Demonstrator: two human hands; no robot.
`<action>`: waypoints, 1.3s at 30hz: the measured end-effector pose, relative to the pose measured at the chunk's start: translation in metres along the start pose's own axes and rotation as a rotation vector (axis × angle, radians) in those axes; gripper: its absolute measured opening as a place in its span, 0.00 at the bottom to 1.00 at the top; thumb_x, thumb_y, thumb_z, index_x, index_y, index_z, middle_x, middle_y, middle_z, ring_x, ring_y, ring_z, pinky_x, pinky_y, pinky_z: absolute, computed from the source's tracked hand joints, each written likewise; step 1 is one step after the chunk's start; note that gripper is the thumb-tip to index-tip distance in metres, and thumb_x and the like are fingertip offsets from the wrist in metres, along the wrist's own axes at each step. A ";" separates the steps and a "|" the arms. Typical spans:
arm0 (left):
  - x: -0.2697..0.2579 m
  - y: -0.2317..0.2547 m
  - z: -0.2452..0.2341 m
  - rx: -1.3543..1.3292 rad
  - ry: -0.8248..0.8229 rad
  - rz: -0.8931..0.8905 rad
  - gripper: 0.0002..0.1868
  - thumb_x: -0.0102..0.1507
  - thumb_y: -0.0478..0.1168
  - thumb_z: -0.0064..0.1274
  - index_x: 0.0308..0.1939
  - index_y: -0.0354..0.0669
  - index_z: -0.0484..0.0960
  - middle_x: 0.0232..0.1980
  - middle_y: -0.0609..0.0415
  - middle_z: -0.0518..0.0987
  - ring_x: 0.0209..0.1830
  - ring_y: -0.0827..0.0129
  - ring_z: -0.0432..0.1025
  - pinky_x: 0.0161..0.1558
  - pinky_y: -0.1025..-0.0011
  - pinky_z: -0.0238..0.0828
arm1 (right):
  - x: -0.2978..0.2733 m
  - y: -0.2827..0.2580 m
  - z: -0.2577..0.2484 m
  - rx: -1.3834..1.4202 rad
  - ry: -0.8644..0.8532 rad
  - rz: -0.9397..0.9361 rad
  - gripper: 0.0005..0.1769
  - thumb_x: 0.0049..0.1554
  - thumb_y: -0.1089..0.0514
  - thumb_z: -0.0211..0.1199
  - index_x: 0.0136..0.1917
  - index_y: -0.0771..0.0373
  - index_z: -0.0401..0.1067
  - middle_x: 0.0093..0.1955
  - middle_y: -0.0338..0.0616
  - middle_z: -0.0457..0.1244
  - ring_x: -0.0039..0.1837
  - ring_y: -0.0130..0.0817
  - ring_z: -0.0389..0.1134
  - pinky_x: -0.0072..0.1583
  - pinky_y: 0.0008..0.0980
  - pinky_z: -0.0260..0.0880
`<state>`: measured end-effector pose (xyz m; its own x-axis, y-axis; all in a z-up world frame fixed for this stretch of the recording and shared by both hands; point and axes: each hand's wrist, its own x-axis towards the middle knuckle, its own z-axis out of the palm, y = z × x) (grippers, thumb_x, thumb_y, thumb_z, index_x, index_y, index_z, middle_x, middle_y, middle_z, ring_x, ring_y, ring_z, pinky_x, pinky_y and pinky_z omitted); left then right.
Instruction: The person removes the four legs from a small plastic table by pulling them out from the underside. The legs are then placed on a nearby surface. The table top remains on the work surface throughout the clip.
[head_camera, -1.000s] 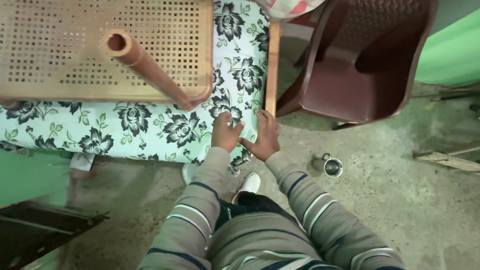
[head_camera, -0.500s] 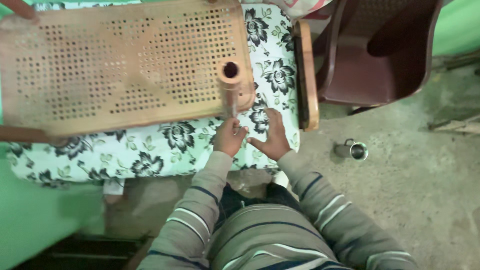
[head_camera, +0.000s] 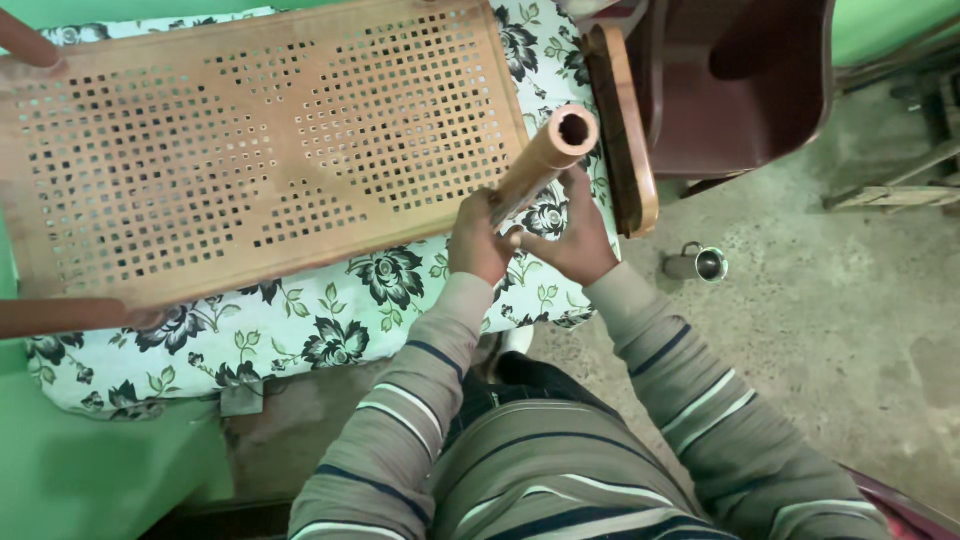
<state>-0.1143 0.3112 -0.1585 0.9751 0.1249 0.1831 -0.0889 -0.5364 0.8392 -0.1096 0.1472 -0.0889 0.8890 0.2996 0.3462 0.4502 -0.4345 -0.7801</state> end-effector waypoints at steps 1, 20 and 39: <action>0.001 -0.001 -0.002 -0.006 0.026 0.038 0.34 0.48 0.37 0.69 0.58 0.40 0.74 0.56 0.43 0.77 0.56 0.47 0.74 0.57 0.57 0.73 | 0.005 -0.003 0.001 0.006 -0.009 0.017 0.62 0.46 0.52 0.82 0.80 0.70 0.45 0.77 0.61 0.54 0.80 0.53 0.55 0.78 0.46 0.55; 0.016 -0.088 -0.039 0.827 -0.562 -0.260 0.48 0.59 0.56 0.60 0.78 0.73 0.49 0.84 0.61 0.39 0.83 0.55 0.33 0.73 0.34 0.26 | 0.037 -0.018 0.031 0.295 0.279 0.020 0.48 0.49 0.61 0.83 0.73 0.64 0.56 0.66 0.47 0.61 0.68 0.36 0.66 0.69 0.39 0.73; 0.014 -0.078 -0.048 0.840 -0.624 -0.289 0.57 0.54 0.55 0.66 0.79 0.78 0.45 0.86 0.64 0.37 0.85 0.57 0.31 0.74 0.30 0.25 | 0.050 -0.016 0.023 0.295 0.223 0.058 0.31 0.52 0.71 0.76 0.62 0.62 0.62 0.54 0.45 0.64 0.56 0.33 0.69 0.59 0.36 0.76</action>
<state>-0.1039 0.3948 -0.1969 0.8893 0.0189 -0.4569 0.0963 -0.9845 0.1468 -0.0742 0.1885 -0.0714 0.9232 0.0754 0.3768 0.3843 -0.1725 -0.9070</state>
